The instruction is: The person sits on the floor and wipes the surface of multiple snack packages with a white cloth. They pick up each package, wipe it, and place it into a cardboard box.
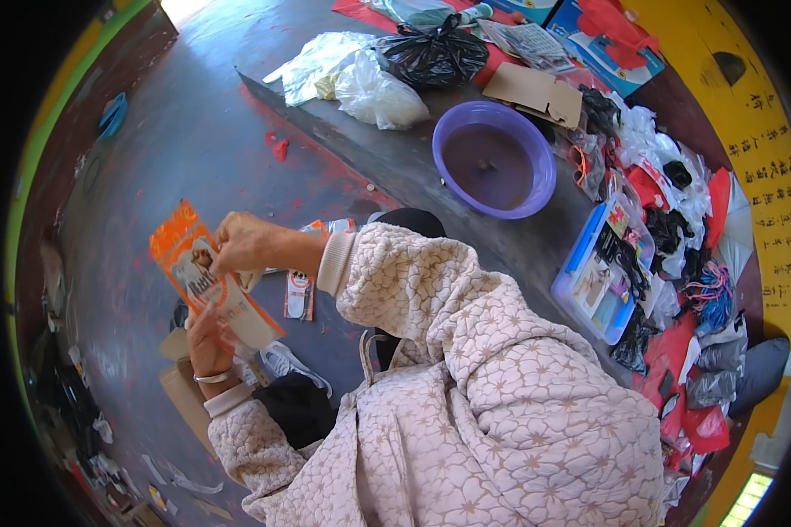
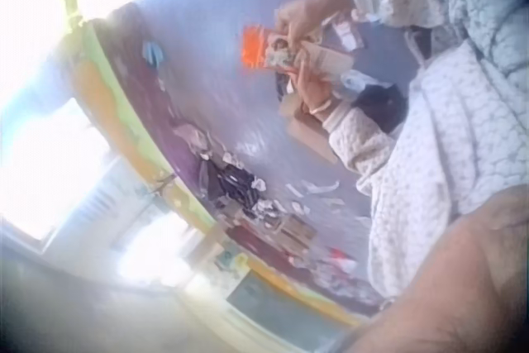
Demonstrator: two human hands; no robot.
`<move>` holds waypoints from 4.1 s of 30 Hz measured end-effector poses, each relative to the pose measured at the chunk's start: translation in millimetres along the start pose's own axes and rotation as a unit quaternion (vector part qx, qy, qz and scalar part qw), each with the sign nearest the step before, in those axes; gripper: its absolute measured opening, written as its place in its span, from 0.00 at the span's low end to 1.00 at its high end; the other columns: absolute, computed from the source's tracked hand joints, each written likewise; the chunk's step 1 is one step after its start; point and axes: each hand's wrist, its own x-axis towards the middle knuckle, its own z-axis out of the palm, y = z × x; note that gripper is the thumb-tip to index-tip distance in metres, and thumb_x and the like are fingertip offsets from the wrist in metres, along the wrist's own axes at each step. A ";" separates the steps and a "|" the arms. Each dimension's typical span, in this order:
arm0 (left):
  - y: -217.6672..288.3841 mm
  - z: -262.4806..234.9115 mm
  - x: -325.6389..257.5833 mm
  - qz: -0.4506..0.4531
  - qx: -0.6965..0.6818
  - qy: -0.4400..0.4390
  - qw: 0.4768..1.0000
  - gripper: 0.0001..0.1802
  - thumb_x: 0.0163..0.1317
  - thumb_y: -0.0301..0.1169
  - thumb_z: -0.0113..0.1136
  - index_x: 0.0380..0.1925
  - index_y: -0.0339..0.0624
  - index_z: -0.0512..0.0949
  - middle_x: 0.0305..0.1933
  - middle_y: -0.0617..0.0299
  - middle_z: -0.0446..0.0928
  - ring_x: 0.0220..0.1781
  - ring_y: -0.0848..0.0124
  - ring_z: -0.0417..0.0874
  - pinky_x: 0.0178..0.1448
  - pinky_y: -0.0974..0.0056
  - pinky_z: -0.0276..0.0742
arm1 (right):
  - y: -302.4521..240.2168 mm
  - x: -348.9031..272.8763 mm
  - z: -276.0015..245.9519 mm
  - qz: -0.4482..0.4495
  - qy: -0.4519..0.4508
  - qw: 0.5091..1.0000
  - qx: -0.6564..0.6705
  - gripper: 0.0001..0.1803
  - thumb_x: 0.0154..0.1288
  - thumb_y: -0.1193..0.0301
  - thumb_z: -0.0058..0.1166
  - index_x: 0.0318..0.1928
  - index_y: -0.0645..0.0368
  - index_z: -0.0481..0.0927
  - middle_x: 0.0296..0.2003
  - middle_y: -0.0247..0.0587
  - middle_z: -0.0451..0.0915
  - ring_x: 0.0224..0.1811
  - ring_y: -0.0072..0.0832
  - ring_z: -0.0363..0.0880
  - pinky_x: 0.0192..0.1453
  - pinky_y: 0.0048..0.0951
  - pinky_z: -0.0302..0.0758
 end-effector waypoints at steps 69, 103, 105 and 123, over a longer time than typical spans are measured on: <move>-8.5 0.1 -5.2 0.095 -0.134 0.062 0.984 0.29 0.53 0.14 0.51 0.57 0.40 0.62 0.59 0.59 0.66 0.55 0.66 0.72 0.59 0.61 0.70 | 8.1 26.2 -53.4 0.050 0.265 0.926 0.264 0.12 0.59 0.68 0.53 0.35 0.66 0.76 0.29 0.43 0.76 0.31 0.29 0.77 0.34 0.31 0.76; -14.0 4.6 -6.8 -0.023 -0.113 0.055 0.992 0.15 0.59 0.23 0.50 0.48 0.35 0.68 0.47 0.56 0.74 0.47 0.66 0.78 0.53 0.60 0.75 | -4.8 19.8 -9.6 0.056 0.097 0.984 -0.137 0.14 0.55 0.64 0.54 0.29 0.65 0.80 0.20 0.38 0.77 0.22 0.18 0.74 0.27 0.23 0.71; -15.7 4.4 -5.8 -0.015 -0.104 0.066 0.992 0.15 0.60 0.24 0.50 0.47 0.35 0.68 0.47 0.56 0.74 0.47 0.66 0.78 0.53 0.59 0.75 | -2.5 25.5 -14.3 -0.037 0.178 0.979 -0.094 0.13 0.55 0.64 0.54 0.29 0.64 0.79 0.19 0.39 0.77 0.21 0.20 0.74 0.27 0.25 0.71; -15.4 -23.8 10.7 0.143 -0.185 0.249 0.940 0.11 0.59 0.20 0.51 0.42 0.35 0.70 0.42 0.56 0.75 0.44 0.65 0.77 0.48 0.60 0.77 | -18.8 -5.3 30.2 -0.238 0.216 0.938 -0.130 0.04 0.56 0.74 0.54 0.30 0.61 0.76 0.22 0.37 0.76 0.24 0.21 0.76 0.29 0.24 0.72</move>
